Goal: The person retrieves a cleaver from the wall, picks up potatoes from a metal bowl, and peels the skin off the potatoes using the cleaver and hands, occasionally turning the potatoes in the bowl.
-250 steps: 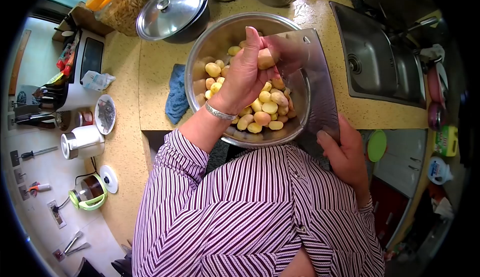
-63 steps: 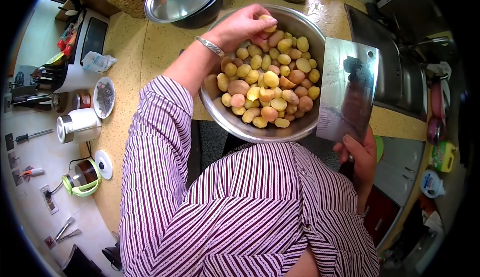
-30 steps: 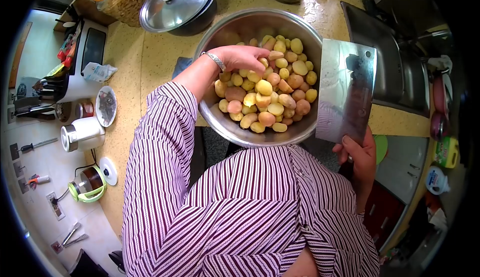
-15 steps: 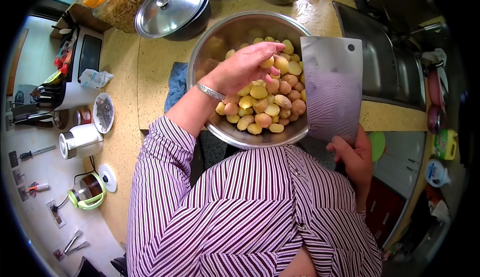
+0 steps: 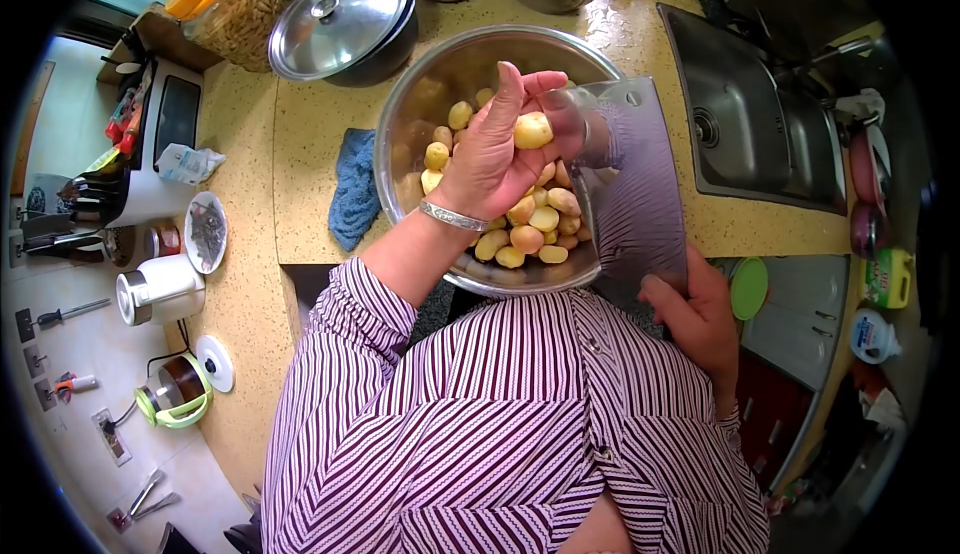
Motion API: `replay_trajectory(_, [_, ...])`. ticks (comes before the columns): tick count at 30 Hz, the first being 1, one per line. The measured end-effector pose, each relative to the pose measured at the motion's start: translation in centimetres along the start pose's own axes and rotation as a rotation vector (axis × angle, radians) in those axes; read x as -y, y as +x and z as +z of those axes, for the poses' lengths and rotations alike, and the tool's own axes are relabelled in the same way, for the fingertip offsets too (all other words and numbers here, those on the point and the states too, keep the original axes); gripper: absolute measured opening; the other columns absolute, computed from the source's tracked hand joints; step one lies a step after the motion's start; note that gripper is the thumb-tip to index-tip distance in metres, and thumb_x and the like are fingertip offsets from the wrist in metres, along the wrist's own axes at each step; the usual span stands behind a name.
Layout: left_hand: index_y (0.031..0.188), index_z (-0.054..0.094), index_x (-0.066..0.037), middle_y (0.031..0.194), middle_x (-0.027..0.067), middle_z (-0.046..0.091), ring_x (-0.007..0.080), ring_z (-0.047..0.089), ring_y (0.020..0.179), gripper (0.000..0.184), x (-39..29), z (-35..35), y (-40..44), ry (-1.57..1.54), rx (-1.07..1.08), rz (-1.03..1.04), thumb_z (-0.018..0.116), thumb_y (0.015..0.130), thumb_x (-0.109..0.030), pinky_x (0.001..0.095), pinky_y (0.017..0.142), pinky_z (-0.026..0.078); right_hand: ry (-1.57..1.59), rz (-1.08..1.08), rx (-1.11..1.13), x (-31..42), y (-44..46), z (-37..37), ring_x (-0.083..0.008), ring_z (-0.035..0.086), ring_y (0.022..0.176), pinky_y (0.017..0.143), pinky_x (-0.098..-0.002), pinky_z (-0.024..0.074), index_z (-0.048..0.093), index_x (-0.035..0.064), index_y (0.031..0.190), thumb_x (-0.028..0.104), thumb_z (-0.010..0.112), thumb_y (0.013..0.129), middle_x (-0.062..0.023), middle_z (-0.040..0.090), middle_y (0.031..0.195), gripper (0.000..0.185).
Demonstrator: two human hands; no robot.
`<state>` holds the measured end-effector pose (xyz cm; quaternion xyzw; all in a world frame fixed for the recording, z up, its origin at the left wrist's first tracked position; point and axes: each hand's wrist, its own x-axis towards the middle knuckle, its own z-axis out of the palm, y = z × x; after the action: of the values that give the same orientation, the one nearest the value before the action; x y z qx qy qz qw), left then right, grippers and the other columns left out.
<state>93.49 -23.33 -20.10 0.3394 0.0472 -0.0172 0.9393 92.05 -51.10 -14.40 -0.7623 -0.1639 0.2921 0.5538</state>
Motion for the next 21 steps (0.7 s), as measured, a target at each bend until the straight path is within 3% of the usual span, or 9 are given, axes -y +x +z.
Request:
replay_trajectory(16, [0.133, 0.044, -0.002, 0.11, 0.0074, 0.058, 0.016, 0.062, 0.103, 0.072, -0.1, 1.8, -0.3, 0.031, -0.035, 0.044, 0.054, 0.092, -0.06, 0.036, 0.092, 0.057, -0.05, -0.031, 0.041, 0.7, 0.3, 0.5, -0.0066, 0.052, 0.062, 0.058, -0.0241, 0.0427, 0.054, -0.0067, 0.125, 0.006, 0.058, 0.093, -0.0014, 0.061, 0.071, 0.035])
replay_trajectory(18, [0.134, 0.043, -0.003, 0.11, 0.0071, 0.058, 0.0154, 0.062, 0.104, 0.072, 0.1, 1.8, -0.3, 0.04, -0.051, 0.031, 0.055, 0.091, -0.06, 0.0353, 0.091, 0.057, -0.033, 0.042, 0.068, 1.2, 0.5, 0.5, -0.0067, 0.052, 0.062, 0.058, -0.0233, 0.0434, 0.054, -0.0066, 0.127, 0.008, 0.059, 0.093, -0.0019, 0.062, 0.073, 0.037])
replay_trajectory(21, [0.135, 0.042, -0.004, 0.108, 0.006, 0.058, 0.0153, 0.061, 0.107, 0.064, 0.2, 1.3, -0.4, 0.036, -0.036, 0.041, 0.062, 0.094, -0.049, 0.0359, 0.09, 0.056, 0.022, 0.105, 0.091, 0.8, 0.7, 0.3, -0.0067, 0.052, 0.06, 0.058, -0.0225, 0.0445, 0.054, -0.0051, 0.129, 0.009, 0.058, 0.093, -0.0028, 0.063, 0.075, 0.039])
